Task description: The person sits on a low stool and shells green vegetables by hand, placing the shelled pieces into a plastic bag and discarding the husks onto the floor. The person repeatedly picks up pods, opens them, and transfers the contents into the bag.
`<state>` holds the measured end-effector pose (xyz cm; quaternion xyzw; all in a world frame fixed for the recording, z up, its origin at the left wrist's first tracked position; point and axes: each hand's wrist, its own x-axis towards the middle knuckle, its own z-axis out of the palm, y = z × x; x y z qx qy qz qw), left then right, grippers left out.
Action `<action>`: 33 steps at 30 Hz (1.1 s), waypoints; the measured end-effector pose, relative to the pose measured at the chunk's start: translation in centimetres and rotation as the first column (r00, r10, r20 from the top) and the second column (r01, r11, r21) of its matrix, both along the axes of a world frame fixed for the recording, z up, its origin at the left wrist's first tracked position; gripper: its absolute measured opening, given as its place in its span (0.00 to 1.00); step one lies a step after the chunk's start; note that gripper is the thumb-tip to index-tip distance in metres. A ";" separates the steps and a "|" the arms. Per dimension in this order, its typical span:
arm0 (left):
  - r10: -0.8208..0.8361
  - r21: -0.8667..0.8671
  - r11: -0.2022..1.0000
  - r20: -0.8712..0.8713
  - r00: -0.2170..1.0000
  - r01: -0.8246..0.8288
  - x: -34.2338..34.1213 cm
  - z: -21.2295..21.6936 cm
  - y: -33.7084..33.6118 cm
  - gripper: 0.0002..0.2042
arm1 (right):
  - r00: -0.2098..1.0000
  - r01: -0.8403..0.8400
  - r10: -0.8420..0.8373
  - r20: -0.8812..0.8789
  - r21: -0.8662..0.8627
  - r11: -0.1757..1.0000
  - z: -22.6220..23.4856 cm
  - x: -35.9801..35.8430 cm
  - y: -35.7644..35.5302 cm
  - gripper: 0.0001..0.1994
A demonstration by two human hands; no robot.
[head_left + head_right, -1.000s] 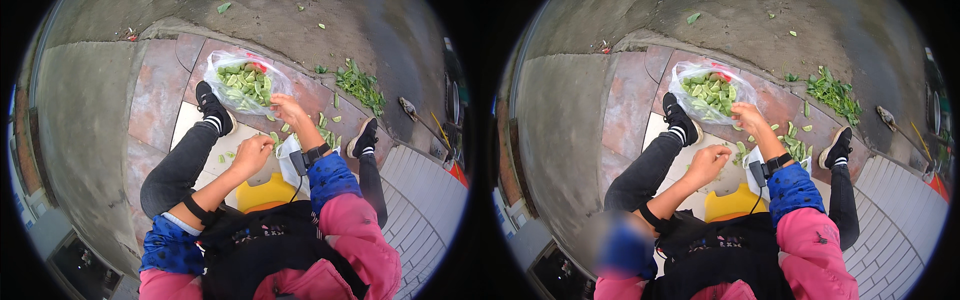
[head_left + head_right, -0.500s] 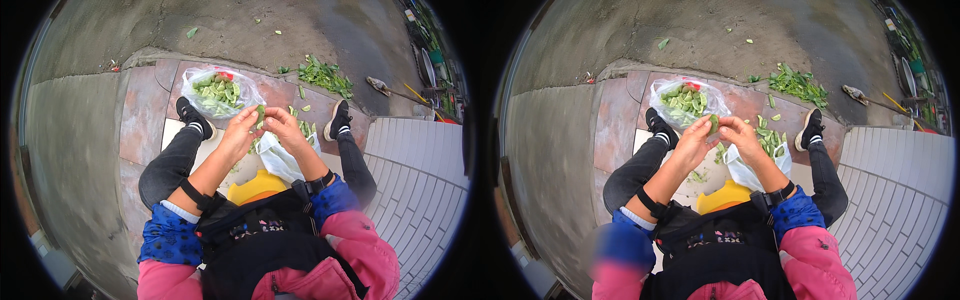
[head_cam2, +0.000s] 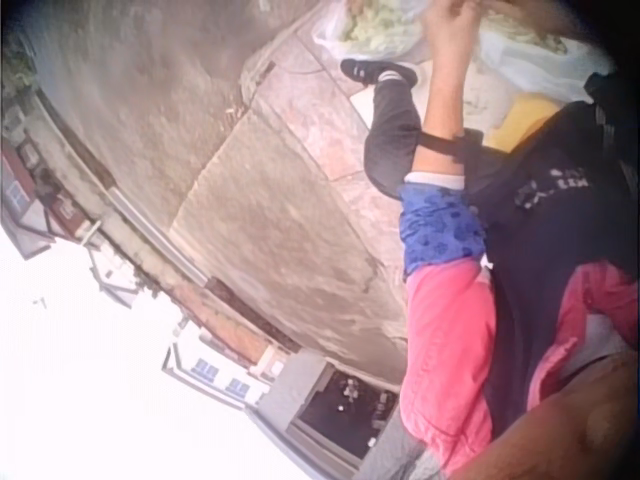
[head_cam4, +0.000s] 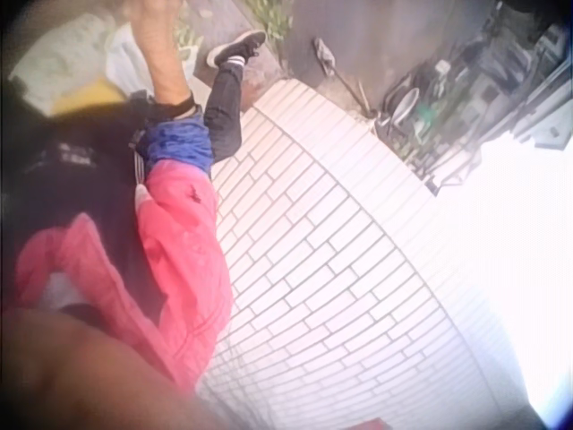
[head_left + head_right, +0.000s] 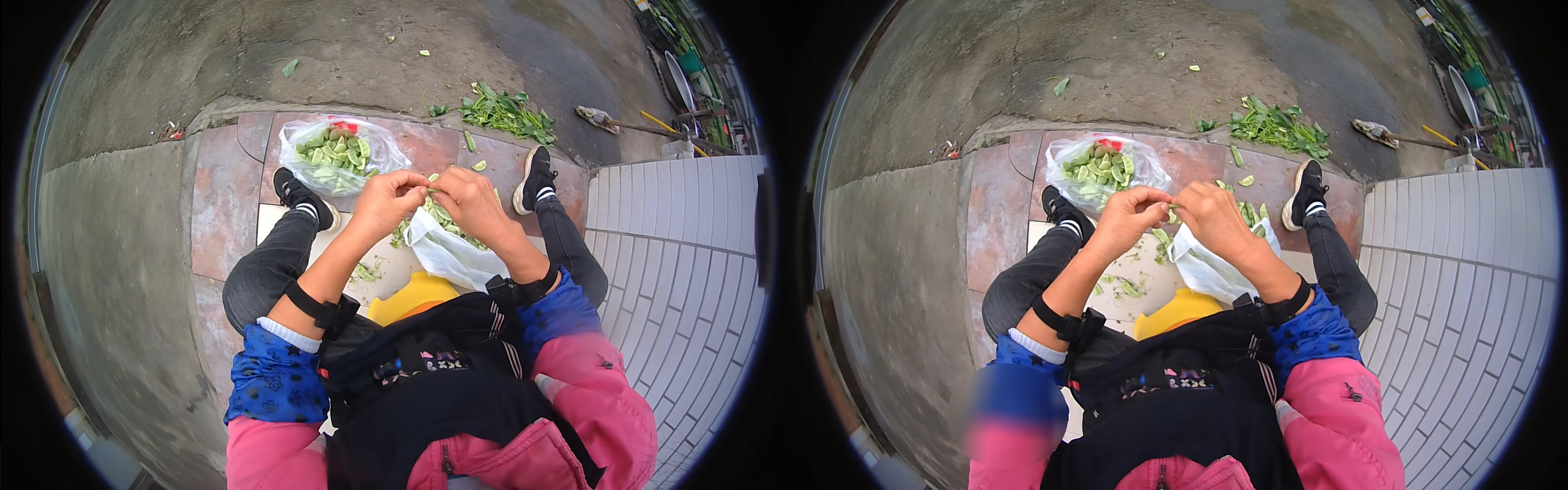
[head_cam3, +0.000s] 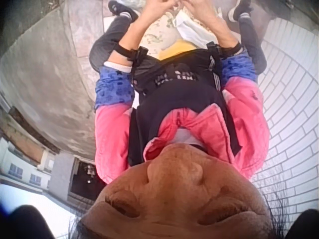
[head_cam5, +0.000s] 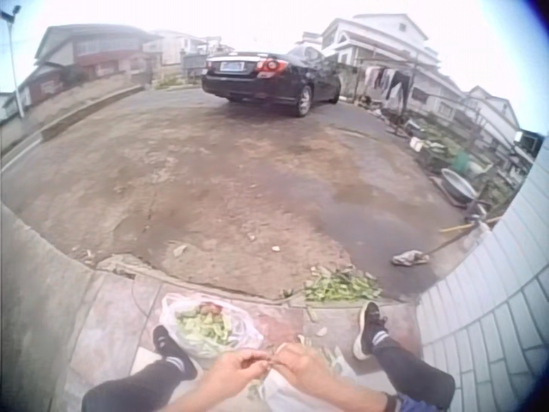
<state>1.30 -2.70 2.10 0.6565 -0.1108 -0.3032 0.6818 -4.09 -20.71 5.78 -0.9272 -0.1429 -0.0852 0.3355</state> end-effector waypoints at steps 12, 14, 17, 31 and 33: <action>0.249 -0.195 0.912 -0.439 0.864 -0.362 0.4 1.4 0.0 0.05 | 0.974 0.197 -0.072 -0.217 0.639 0.743 -2.0 -0.1 1.8 0.06; 0.231 -0.236 0.882 -0.541 0.809 -0.409 0.8 0.6 0.6 0.05 | 0.946 0.289 -0.006 -0.323 0.838 0.463 -3.3 0.7 2.7 0.07; 0.239 -0.086 0.947 -0.456 0.858 -0.309 1.2 -1.9 2.3 0.05 | 0.881 0.463 0.063 -0.469 0.882 0.092 -5.0 2.6 4.0 0.10; -0.765 0.886 0.301 0.005 0.644 0.352 -3.1 -6.4 5.9 0.13 | 0.493 -0.116 -0.220 -0.842 -0.314 0.942 -26.6 5.8 4.1 0.07; -0.712 0.877 0.384 0.083 0.697 0.287 -2.7 -5.7 5.5 0.10 | 0.719 0.067 -0.278 -0.637 -0.334 0.940 -30.5 2.4 5.9 0.05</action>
